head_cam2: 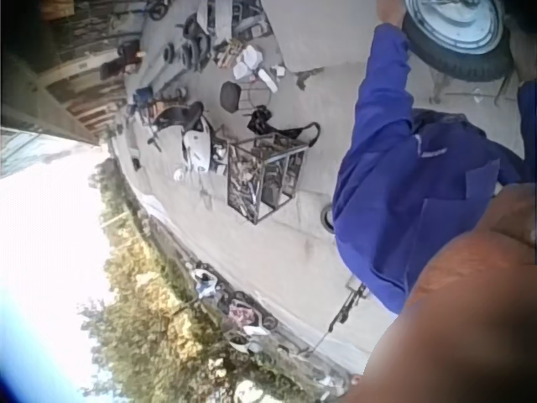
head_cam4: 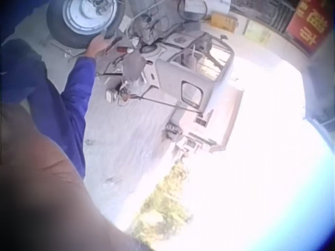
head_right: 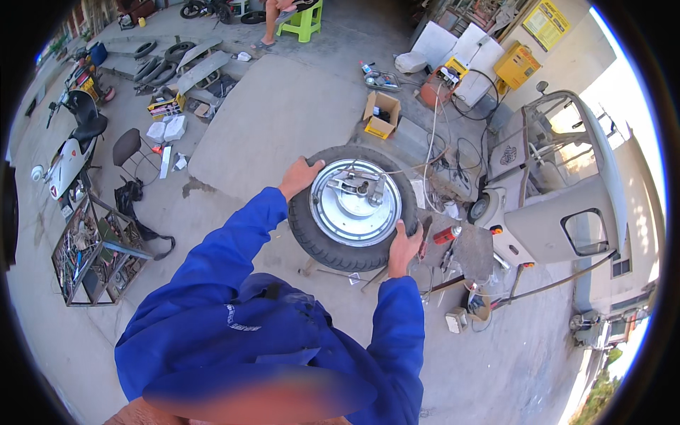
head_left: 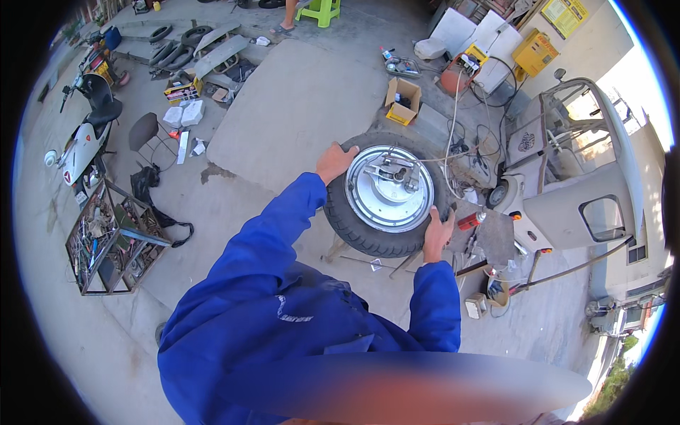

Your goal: The person holds a small tire mounted on a balancing machine and repeatedly rotates it by hand. The person adjusts the tire's position on the machine and continues rotating it to check balance.

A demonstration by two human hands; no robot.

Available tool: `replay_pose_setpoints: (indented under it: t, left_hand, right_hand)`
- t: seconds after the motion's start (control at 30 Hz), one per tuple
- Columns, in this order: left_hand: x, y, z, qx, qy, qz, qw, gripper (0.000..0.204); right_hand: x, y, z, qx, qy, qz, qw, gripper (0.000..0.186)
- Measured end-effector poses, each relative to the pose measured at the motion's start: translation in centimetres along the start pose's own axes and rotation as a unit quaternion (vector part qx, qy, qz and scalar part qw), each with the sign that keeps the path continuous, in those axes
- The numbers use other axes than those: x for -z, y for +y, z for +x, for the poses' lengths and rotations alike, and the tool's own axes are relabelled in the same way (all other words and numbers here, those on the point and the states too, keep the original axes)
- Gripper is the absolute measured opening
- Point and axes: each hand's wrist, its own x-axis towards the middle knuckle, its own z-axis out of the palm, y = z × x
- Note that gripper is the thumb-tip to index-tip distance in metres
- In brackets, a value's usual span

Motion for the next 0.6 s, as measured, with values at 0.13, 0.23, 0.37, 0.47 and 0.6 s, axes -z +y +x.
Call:
replay_pose_setpoints:
  t: [0.13, 0.23, 0.37, 0.47, 0.6]
  left_hand:
    - [0.1, -0.1, -0.1, 0.006, -0.003, 0.010, 1.000, 0.088]
    - [0.0, -0.4, -0.1, 0.001, 0.011, 0.005, 1.000, 0.090]
    - [-0.1, -0.8, 0.3, -0.009, 0.010, 0.013, 1.000, 0.090]
    - [-0.2, -1.1, 0.5, -0.011, 0.015, 0.014, 1.000, 0.090]
    - [-0.2, -0.9, 0.5, -0.013, 0.018, 0.019, 1.000, 0.092]
  right_hand:
    - [0.1, 0.4, -0.2, 0.004, -0.008, -0.034, 0.999, 0.078]
    - [0.0, 0.3, -0.1, -0.016, -0.017, -0.021, 1.000, 0.079]
    - [-0.1, 0.3, -0.2, -0.007, -0.014, -0.032, 0.999, 0.081]
    - [0.1, 0.0, -0.4, -0.013, -0.024, -0.034, 0.999, 0.081]
    - [0.2, -0.6, -0.5, -0.020, -0.028, -0.034, 0.999, 0.082]
